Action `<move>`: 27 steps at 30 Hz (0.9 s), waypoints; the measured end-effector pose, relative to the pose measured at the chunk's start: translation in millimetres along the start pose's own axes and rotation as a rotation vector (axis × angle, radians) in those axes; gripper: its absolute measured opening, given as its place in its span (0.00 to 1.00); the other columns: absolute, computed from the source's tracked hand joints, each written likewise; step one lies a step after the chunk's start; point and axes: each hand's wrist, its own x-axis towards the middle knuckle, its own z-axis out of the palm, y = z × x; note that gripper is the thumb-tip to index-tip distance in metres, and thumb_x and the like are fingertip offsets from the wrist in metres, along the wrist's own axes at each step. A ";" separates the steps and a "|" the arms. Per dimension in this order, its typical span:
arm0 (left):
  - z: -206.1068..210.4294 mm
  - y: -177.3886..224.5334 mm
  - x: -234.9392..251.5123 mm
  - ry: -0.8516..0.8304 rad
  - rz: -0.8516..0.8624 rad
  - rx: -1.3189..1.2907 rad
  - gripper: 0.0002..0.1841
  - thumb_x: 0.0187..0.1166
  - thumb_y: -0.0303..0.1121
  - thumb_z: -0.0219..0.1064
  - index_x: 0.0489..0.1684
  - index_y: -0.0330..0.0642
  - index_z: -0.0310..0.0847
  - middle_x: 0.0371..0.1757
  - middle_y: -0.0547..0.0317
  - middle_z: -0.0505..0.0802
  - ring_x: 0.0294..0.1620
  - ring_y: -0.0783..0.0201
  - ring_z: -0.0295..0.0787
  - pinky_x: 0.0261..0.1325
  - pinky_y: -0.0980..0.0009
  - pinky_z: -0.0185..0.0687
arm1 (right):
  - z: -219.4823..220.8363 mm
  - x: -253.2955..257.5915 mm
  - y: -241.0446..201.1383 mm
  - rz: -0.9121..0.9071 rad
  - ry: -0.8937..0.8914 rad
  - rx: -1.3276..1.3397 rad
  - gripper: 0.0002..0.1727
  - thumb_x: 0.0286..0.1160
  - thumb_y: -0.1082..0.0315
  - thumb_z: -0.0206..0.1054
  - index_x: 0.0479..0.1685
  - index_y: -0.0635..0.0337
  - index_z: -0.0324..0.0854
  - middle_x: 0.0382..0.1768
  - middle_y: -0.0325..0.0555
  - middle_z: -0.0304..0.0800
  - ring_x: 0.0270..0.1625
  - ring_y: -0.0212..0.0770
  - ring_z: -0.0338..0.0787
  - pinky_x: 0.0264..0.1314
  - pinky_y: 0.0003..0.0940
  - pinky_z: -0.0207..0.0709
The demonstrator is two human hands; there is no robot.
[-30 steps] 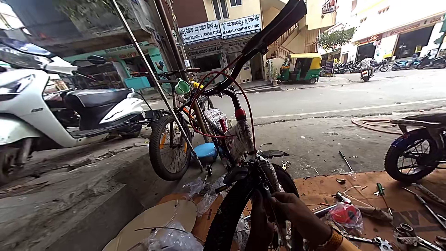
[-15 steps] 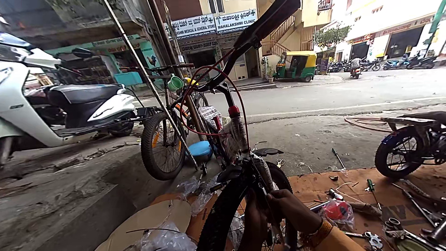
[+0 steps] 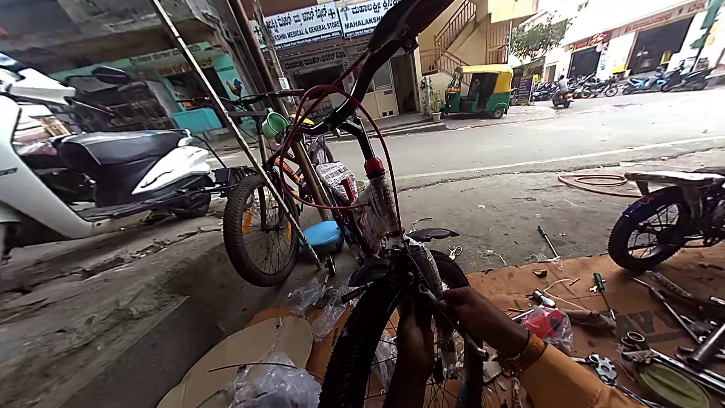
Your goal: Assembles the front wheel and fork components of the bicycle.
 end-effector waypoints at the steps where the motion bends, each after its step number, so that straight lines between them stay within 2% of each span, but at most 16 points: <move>1: 0.6 -1.0 0.6 0.002 0.017 -0.023 0.26 0.96 0.44 0.37 0.82 0.36 0.59 0.73 0.46 0.83 0.73 0.59 0.81 0.76 0.61 0.75 | -3.6 2.4 1.1 -0.011 0.008 -0.047 0.14 0.89 0.62 0.58 0.48 0.62 0.86 0.33 0.40 0.92 0.33 0.33 0.91 0.41 0.32 0.86; 4: 0.4 0.7 0.1 -0.016 0.005 -0.039 0.26 0.96 0.44 0.38 0.83 0.36 0.59 0.72 0.47 0.83 0.72 0.59 0.81 0.75 0.61 0.76 | -0.6 2.5 -1.3 0.027 0.019 -0.058 0.15 0.89 0.60 0.58 0.47 0.61 0.87 0.32 0.40 0.92 0.32 0.34 0.91 0.40 0.33 0.87; 5: -1.2 2.5 -1.5 -0.021 -0.029 -0.038 0.26 0.96 0.46 0.37 0.79 0.36 0.63 0.67 0.48 0.86 0.65 0.61 0.85 0.69 0.63 0.81 | 6.8 0.2 -2.5 0.069 0.011 0.024 0.15 0.91 0.61 0.56 0.48 0.62 0.85 0.32 0.41 0.92 0.31 0.34 0.91 0.38 0.32 0.87; 6: -1.5 5.3 -4.4 -0.009 -0.081 -0.038 0.27 0.95 0.49 0.37 0.70 0.38 0.71 0.53 0.51 0.90 0.49 0.65 0.89 0.54 0.66 0.87 | 17.5 -3.3 -3.4 0.114 0.003 0.167 0.15 0.93 0.62 0.53 0.50 0.63 0.82 0.31 0.42 0.91 0.30 0.35 0.91 0.36 0.32 0.87; 7: 1.9 7.5 -7.6 0.016 -0.131 -0.061 0.29 0.94 0.54 0.37 0.50 0.40 0.78 0.29 0.56 0.88 0.23 0.69 0.84 0.27 0.71 0.84 | 29.9 -7.0 -5.2 0.164 0.004 0.327 0.15 0.94 0.62 0.50 0.52 0.63 0.80 0.31 0.43 0.91 0.31 0.36 0.91 0.36 0.32 0.86; 8: 3.4 9.6 -10.1 0.007 -0.187 -0.126 0.33 0.92 0.57 0.36 0.29 0.42 0.76 0.12 0.61 0.78 0.07 0.71 0.72 0.11 0.74 0.73 | 41.4 -10.0 -8.0 0.202 0.008 0.486 0.15 0.95 0.63 0.49 0.54 0.62 0.78 0.32 0.44 0.90 0.32 0.37 0.91 0.36 0.32 0.86; 9: -1.3 11.7 -12.2 -0.068 -0.218 -0.163 0.34 0.92 0.58 0.36 0.21 0.44 0.75 0.08 0.63 0.75 0.05 0.72 0.69 0.10 0.75 0.71 | 49.6 -11.5 -9.9 0.226 0.001 0.623 0.15 0.95 0.63 0.47 0.56 0.61 0.77 0.33 0.45 0.90 0.33 0.38 0.91 0.36 0.32 0.86; 11: -7.9 16.0 -15.2 -0.167 -0.208 -0.150 0.33 0.93 0.55 0.36 0.24 0.43 0.78 0.11 0.63 0.79 0.10 0.73 0.76 0.18 0.76 0.79 | 55.5 -14.6 -11.7 0.232 -0.024 0.759 0.14 0.96 0.62 0.47 0.59 0.60 0.75 0.36 0.47 0.92 0.36 0.39 0.93 0.37 0.32 0.87; 12: -4.8 17.7 -15.3 -0.130 -0.216 -0.138 0.34 0.93 0.55 0.36 0.22 0.43 0.77 0.10 0.63 0.77 0.08 0.73 0.73 0.15 0.77 0.76 | 53.7 -16.5 -9.9 0.209 -0.042 0.752 0.14 0.95 0.62 0.47 0.59 0.60 0.75 0.38 0.47 0.92 0.38 0.39 0.94 0.39 0.32 0.88; 13: -0.5 19.0 -15.2 -0.078 -0.224 -0.109 0.34 0.93 0.56 0.36 0.26 0.40 0.78 0.12 0.60 0.79 0.09 0.71 0.74 0.14 0.75 0.76 | 49.3 -18.3 -7.0 0.174 -0.053 0.695 0.13 0.95 0.63 0.47 0.58 0.60 0.75 0.38 0.46 0.92 0.38 0.39 0.94 0.41 0.33 0.88; 14: 4.9 19.8 -14.2 -0.008 -0.208 -0.043 0.34 0.93 0.56 0.36 0.36 0.38 0.80 0.18 0.57 0.84 0.12 0.70 0.78 0.16 0.74 0.78 | 43.5 -19.2 -4.3 0.128 -0.045 0.594 0.13 0.95 0.63 0.48 0.57 0.60 0.76 0.38 0.45 0.92 0.37 0.38 0.93 0.41 0.33 0.88; 15: 7.9 21.4 -11.6 0.024 -0.172 0.035 0.31 0.93 0.54 0.35 0.52 0.38 0.81 0.33 0.53 0.91 0.26 0.67 0.86 0.28 0.71 0.84 | 36.3 -17.2 -2.5 0.084 -0.016 0.472 0.14 0.94 0.63 0.49 0.55 0.61 0.77 0.36 0.44 0.91 0.36 0.38 0.93 0.39 0.33 0.88; 16: 7.9 23.1 -8.9 0.011 -0.127 0.062 0.30 0.95 0.51 0.35 0.68 0.36 0.75 0.50 0.49 0.93 0.46 0.63 0.91 0.51 0.65 0.88 | 28.8 -13.0 -0.1 0.054 0.019 0.352 0.14 0.94 0.63 0.51 0.53 0.62 0.80 0.34 0.43 0.91 0.34 0.37 0.92 0.38 0.33 0.87; 17: 9.6 22.4 -6.6 0.023 -0.078 0.047 0.28 0.96 0.48 0.35 0.72 0.34 0.70 0.56 0.46 0.91 0.55 0.58 0.90 0.62 0.60 0.85 | 21.1 -8.6 3.0 0.042 0.037 0.248 0.15 0.93 0.63 0.52 0.51 0.62 0.82 0.33 0.43 0.90 0.32 0.37 0.91 0.38 0.33 0.87; 21: 25.4 26.3 -1.7 0.127 -0.046 0.120 0.26 0.95 0.46 0.42 0.74 0.32 0.71 0.56 0.41 0.91 0.56 0.53 0.91 0.65 0.58 0.85 | -3.1 3.0 1.9 0.024 0.008 0.001 0.15 0.91 0.60 0.55 0.49 0.60 0.84 0.31 0.40 0.89 0.31 0.33 0.89 0.39 0.32 0.85; 27: 25.8 25.8 1.2 0.122 -0.043 0.138 0.25 0.95 0.44 0.41 0.72 0.31 0.71 0.52 0.41 0.92 0.50 0.53 0.93 0.60 0.58 0.87 | -5.6 7.3 -1.5 0.021 0.019 -0.039 0.15 0.90 0.60 0.58 0.47 0.60 0.86 0.28 0.38 0.88 0.29 0.31 0.87 0.38 0.30 0.84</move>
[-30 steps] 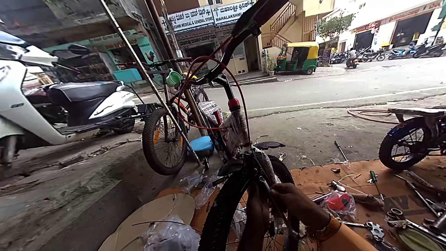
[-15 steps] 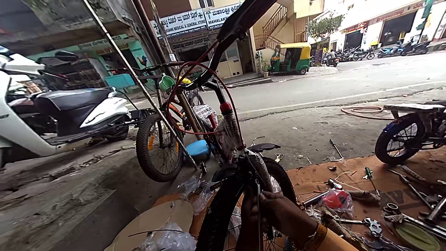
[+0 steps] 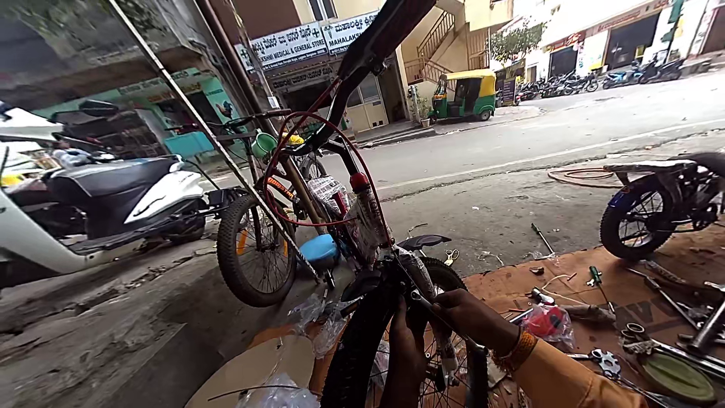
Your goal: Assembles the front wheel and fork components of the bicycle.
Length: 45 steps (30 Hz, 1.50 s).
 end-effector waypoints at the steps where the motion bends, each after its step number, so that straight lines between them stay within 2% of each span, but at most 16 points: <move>1: -0.2 0.1 0.3 -0.012 -0.004 0.005 0.26 0.95 0.45 0.40 0.72 0.31 0.71 0.51 0.41 0.92 0.50 0.53 0.93 0.60 0.57 0.87 | 0.2 0.1 2.3 0.001 0.014 -0.017 0.15 0.90 0.59 0.58 0.47 0.60 0.86 0.28 0.38 0.88 0.29 0.31 0.87 0.38 0.30 0.83; 8: -5.9 -4.5 2.1 -0.068 0.037 0.073 0.27 0.96 0.46 0.37 0.73 0.33 0.70 0.54 0.44 0.90 0.54 0.55 0.90 0.62 0.57 0.85 | 5.6 -0.8 3.4 0.040 0.073 -0.138 0.18 0.88 0.54 0.58 0.42 0.58 0.87 0.28 0.38 0.91 0.29 0.33 0.90 0.39 0.36 0.85; 13: -7.4 -8.1 4.5 -0.110 0.091 0.116 0.27 0.96 0.44 0.31 0.68 0.34 0.71 0.47 0.50 0.91 0.47 0.59 0.91 0.56 0.59 0.87 | 6.6 -5.8 2.1 0.033 0.089 -0.234 0.21 0.88 0.51 0.55 0.42 0.58 0.86 0.29 0.42 0.90 0.32 0.38 0.89 0.43 0.43 0.82; 17: -6.1 -8.8 8.0 -0.098 0.115 0.099 0.25 0.96 0.42 0.32 0.62 0.35 0.73 0.41 0.53 0.91 0.41 0.62 0.91 0.49 0.63 0.89 | 15.5 -8.3 3.7 0.063 0.087 -0.099 0.20 0.90 0.53 0.54 0.49 0.59 0.86 0.30 0.42 0.90 0.30 0.36 0.90 0.40 0.39 0.85; 20: -4.0 -6.4 5.2 -0.101 0.057 0.110 0.25 0.95 0.43 0.33 0.65 0.37 0.73 0.44 0.53 0.90 0.41 0.63 0.89 0.46 0.65 0.88 | 33.7 -15.7 0.0 0.141 0.108 0.162 0.18 0.92 0.56 0.53 0.52 0.62 0.82 0.30 0.42 0.89 0.30 0.35 0.90 0.39 0.34 0.86; 21: -1.9 -3.7 2.4 -0.097 0.018 0.105 0.25 0.95 0.45 0.33 0.62 0.39 0.74 0.40 0.55 0.89 0.36 0.66 0.88 0.40 0.68 0.87 | 41.7 -19.5 -5.1 0.171 0.112 0.301 0.17 0.93 0.58 0.52 0.53 0.62 0.80 0.30 0.41 0.88 0.29 0.34 0.89 0.38 0.32 0.86; 22: 1.8 -0.4 -0.5 -0.075 -0.026 0.098 0.26 0.95 0.47 0.33 0.52 0.42 0.76 0.29 0.60 0.87 0.24 0.71 0.84 0.27 0.73 0.82 | 49.1 -22.7 -10.3 0.200 0.121 0.440 0.16 0.94 0.59 0.51 0.54 0.63 0.79 0.30 0.41 0.87 0.30 0.35 0.89 0.38 0.32 0.86; 23: 4.4 2.8 -2.9 -0.059 -0.072 0.092 0.28 0.95 0.50 0.32 0.41 0.43 0.76 0.17 0.63 0.80 0.10 0.74 0.72 0.12 0.78 0.71 | 55.2 -24.9 -13.1 0.218 0.123 0.547 0.16 0.95 0.60 0.50 0.56 0.63 0.77 0.30 0.41 0.87 0.31 0.35 0.89 0.38 0.32 0.86; 24: 5.1 5.9 -4.9 -0.072 -0.115 0.065 0.30 0.95 0.51 0.30 0.36 0.43 0.75 0.12 0.64 0.76 0.05 0.74 0.66 0.06 0.79 0.64 | 59.0 -26.2 -13.8 0.219 0.127 0.612 0.16 0.95 0.60 0.50 0.56 0.63 0.77 0.31 0.42 0.87 0.31 0.35 0.89 0.38 0.32 0.86; 25: 4.2 7.3 -5.5 -0.087 -0.137 0.040 0.31 0.94 0.52 0.30 0.36 0.42 0.76 0.12 0.63 0.77 0.04 0.73 0.66 0.06 0.78 0.64 | 60.2 -27.1 -13.1 0.208 0.130 0.633 0.15 0.95 0.61 0.50 0.55 0.63 0.77 0.32 0.42 0.87 0.32 0.35 0.89 0.38 0.31 0.85; 27: 1.7 5.6 -2.5 -0.075 -0.106 0.053 0.29 0.95 0.50 0.33 0.45 0.39 0.78 0.22 0.58 0.84 0.15 0.70 0.78 0.16 0.75 0.76 | 54.7 -27.2 -7.9 0.150 0.126 0.555 0.15 0.94 0.61 0.51 0.52 0.63 0.79 0.32 0.42 0.89 0.32 0.35 0.90 0.37 0.30 0.85; 29: -3.1 4.0 1.2 -0.073 -0.050 0.054 0.26 0.95 0.46 0.37 0.63 0.35 0.76 0.42 0.50 0.89 0.38 0.61 0.89 0.44 0.66 0.87 | 44.0 -23.4 3.8 0.054 0.129 0.402 0.16 0.94 0.61 0.51 0.48 0.62 0.80 0.30 0.41 0.86 0.30 0.35 0.89 0.38 0.32 0.86; 30: -2.0 3.2 3.6 -0.068 -0.024 0.039 0.25 0.95 0.45 0.38 0.65 0.35 0.74 0.44 0.48 0.89 0.42 0.59 0.89 0.49 0.63 0.87 | 37.2 -18.8 9.7 0.009 0.146 0.316 0.16 0.93 0.60 0.52 0.46 0.62 0.81 0.28 0.39 0.85 0.28 0.34 0.87 0.36 0.31 0.85; 36: 4.9 -0.8 6.9 -0.014 -0.012 0.049 0.26 0.95 0.47 0.38 0.65 0.35 0.74 0.44 0.48 0.89 0.43 0.58 0.89 0.51 0.60 0.87 | 13.2 -3.0 10.5 -0.023 0.168 -0.039 0.17 0.89 0.56 0.56 0.44 0.57 0.86 0.27 0.37 0.84 0.29 0.33 0.84 0.39 0.33 0.81; 41: 5.1 -7.5 10.4 -0.001 0.026 0.073 0.25 0.95 0.44 0.36 0.66 0.34 0.73 0.47 0.46 0.89 0.44 0.57 0.89 0.49 0.60 0.86 | 27.8 -4.9 19.2 0.020 0.198 0.062 0.21 0.92 0.53 0.51 0.44 0.58 0.85 0.25 0.38 0.83 0.24 0.34 0.81 0.31 0.34 0.77; 45: 2.1 -7.8 9.9 -0.035 0.046 0.070 0.27 0.96 0.45 0.34 0.70 0.33 0.70 0.53 0.43 0.89 0.52 0.55 0.89 0.57 0.60 0.85 | 35.6 -8.6 26.4 -0.012 0.152 0.156 0.22 0.94 0.52 0.47 0.44 0.57 0.82 0.22 0.37 0.78 0.18 0.33 0.75 0.24 0.31 0.73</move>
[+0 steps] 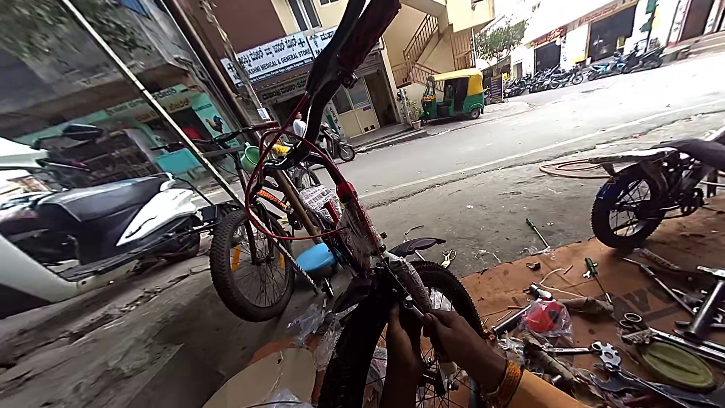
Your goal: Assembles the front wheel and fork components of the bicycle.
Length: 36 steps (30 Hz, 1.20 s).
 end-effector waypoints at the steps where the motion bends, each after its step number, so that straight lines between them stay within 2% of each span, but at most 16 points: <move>1: -1.2 -0.5 0.3 -0.006 0.008 0.001 0.27 0.96 0.45 0.34 0.71 0.33 0.70 0.54 0.43 0.89 0.53 0.55 0.89 0.58 0.60 0.85 | -0.4 0.0 2.5 -0.019 -0.030 0.060 0.22 0.93 0.52 0.48 0.44 0.58 0.81 0.21 0.37 0.76 0.17 0.32 0.74 0.22 0.29 0.72; 5: -2.2 -4.8 1.8 0.002 0.019 0.036 0.28 0.95 0.46 0.32 0.72 0.34 0.69 0.56 0.44 0.88 0.54 0.56 0.88 0.58 0.60 0.84 | 5.8 -2.0 5.2 -0.007 0.009 0.268 0.18 0.90 0.56 0.57 0.36 0.58 0.82 0.18 0.34 0.73 0.16 0.28 0.68 0.20 0.25 0.63; 9: 5.6 -3.8 1.2 0.047 0.020 0.024 0.26 0.95 0.45 0.34 0.66 0.35 0.73 0.48 0.46 0.89 0.46 0.57 0.90 0.48 0.62 0.87 | 30.8 -11.6 -8.8 0.159 0.154 0.487 0.19 0.92 0.58 0.55 0.34 0.60 0.79 0.16 0.35 0.69 0.14 0.29 0.65 0.17 0.24 0.60; 11: 6.4 -0.4 -2.6 0.072 0.016 0.041 0.24 0.95 0.44 0.35 0.60 0.37 0.75 0.41 0.51 0.89 0.38 0.64 0.89 0.40 0.68 0.86 | 44.7 -17.4 -17.9 0.247 0.171 0.611 0.20 0.94 0.56 0.52 0.34 0.59 0.78 0.16 0.34 0.67 0.14 0.29 0.64 0.16 0.23 0.59; 13: 6.1 3.6 -6.2 0.080 0.004 0.064 0.22 0.95 0.43 0.37 0.60 0.40 0.75 0.41 0.56 0.88 0.36 0.70 0.87 0.38 0.73 0.84 | 53.4 -20.9 -23.3 0.306 0.163 0.697 0.21 0.95 0.53 0.50 0.34 0.57 0.76 0.16 0.34 0.65 0.13 0.28 0.62 0.15 0.23 0.57; 15: 4.5 4.9 -7.9 0.037 -0.006 0.056 0.23 0.95 0.44 0.36 0.62 0.40 0.75 0.43 0.56 0.89 0.38 0.70 0.87 0.40 0.74 0.84 | 53.4 -21.6 -21.9 0.286 0.139 0.718 0.21 0.95 0.53 0.48 0.36 0.57 0.76 0.17 0.34 0.66 0.14 0.28 0.63 0.16 0.22 0.59; 17: 4.8 4.2 -8.9 0.014 -0.017 0.020 0.24 0.95 0.46 0.36 0.58 0.40 0.77 0.39 0.57 0.90 0.35 0.70 0.88 0.37 0.74 0.85 | 48.6 -23.3 -17.3 0.217 0.094 0.690 0.20 0.95 0.54 0.48 0.40 0.59 0.76 0.19 0.36 0.68 0.15 0.29 0.66 0.17 0.23 0.63; 19: 2.1 1.7 -11.1 -0.020 -0.038 -0.019 0.27 0.95 0.49 0.34 0.65 0.41 0.74 0.47 0.55 0.89 0.44 0.67 0.89 0.46 0.70 0.87 | 39.9 -30.7 -10.5 0.107 0.041 0.584 0.18 0.95 0.56 0.48 0.43 0.59 0.75 0.21 0.36 0.71 0.17 0.29 0.69 0.18 0.22 0.66; 21: -6.3 -5.8 -12.8 -0.048 -0.021 -0.008 0.30 0.95 0.52 0.32 0.74 0.39 0.69 0.57 0.50 0.88 0.57 0.62 0.87 0.62 0.64 0.83 | 23.5 -43.8 5.8 -0.007 0.008 0.417 0.18 0.94 0.55 0.50 0.44 0.58 0.77 0.22 0.35 0.73 0.18 0.29 0.71 0.20 0.23 0.67; 22: -10.7 -11.5 -15.0 -0.061 0.013 0.031 0.32 0.94 0.53 0.31 0.73 0.35 0.69 0.57 0.48 0.88 0.58 0.59 0.87 0.65 0.62 0.82 | 11.8 -51.8 20.7 -0.038 -0.002 0.350 0.18 0.92 0.53 0.52 0.43 0.58 0.79 0.22 0.35 0.74 0.19 0.29 0.72 0.21 0.24 0.68; 25: -27.3 -27.2 -34.2 -0.143 0.117 0.255 0.30 0.94 0.46 0.35 0.75 0.27 0.67 0.70 0.40 0.84 0.71 0.53 0.82 0.76 0.56 0.77 | -27.9 -87.3 82.5 0.110 0.069 0.249 0.17 0.91 0.56 0.53 0.45 0.59 0.81 0.23 0.36 0.77 0.20 0.30 0.74 0.24 0.27 0.71; 28: -37.6 -34.4 -61.1 -0.156 0.159 0.405 0.23 0.89 0.35 0.46 0.74 0.28 0.69 0.74 0.42 0.82 0.74 0.53 0.80 0.76 0.58 0.77 | -61.9 -126.7 141.6 0.417 0.231 0.219 0.11 0.87 0.70 0.54 0.58 0.67 0.76 0.28 0.43 0.80 0.25 0.35 0.79 0.29 0.33 0.76; 30: -46.1 -39.7 -81.9 -0.182 0.190 0.504 0.18 0.89 0.32 0.48 0.66 0.29 0.76 0.62 0.46 0.88 0.60 0.56 0.87 0.65 0.61 0.85 | -76.8 -146.8 170.2 0.565 0.291 0.273 0.16 0.81 0.76 0.54 0.65 0.67 0.70 0.35 0.46 0.82 0.30 0.37 0.84 0.34 0.36 0.82; 32: -59.2 -48.7 -106.0 -0.309 0.107 0.699 0.17 0.90 0.35 0.50 0.52 0.33 0.83 0.46 0.55 0.93 0.44 0.63 0.90 0.52 0.65 0.88 | -89.8 -161.0 194.7 0.615 0.336 0.331 0.18 0.79 0.79 0.56 0.67 0.67 0.69 0.38 0.51 0.87 0.33 0.42 0.89 0.38 0.41 0.87; 34: -76.3 -58.1 -131.3 -0.562 -0.173 1.077 0.21 0.90 0.45 0.51 0.44 0.39 0.87 0.37 0.59 0.91 0.39 0.65 0.88 0.50 0.62 0.85 | -98.8 -174.3 215.1 0.625 0.360 0.350 0.16 0.82 0.78 0.56 0.66 0.67 0.71 0.38 0.53 0.89 0.34 0.45 0.91 0.38 0.43 0.88; 36: -90.4 -73.5 -160.4 -0.867 -0.499 1.494 0.29 0.89 0.57 0.49 0.48 0.39 0.86 0.43 0.46 0.91 0.49 0.49 0.89 0.57 0.44 0.81 | -103.1 -187.1 228.6 0.660 0.377 0.338 0.15 0.84 0.76 0.54 0.66 0.66 0.73 0.39 0.51 0.90 0.35 0.44 0.91 0.38 0.41 0.87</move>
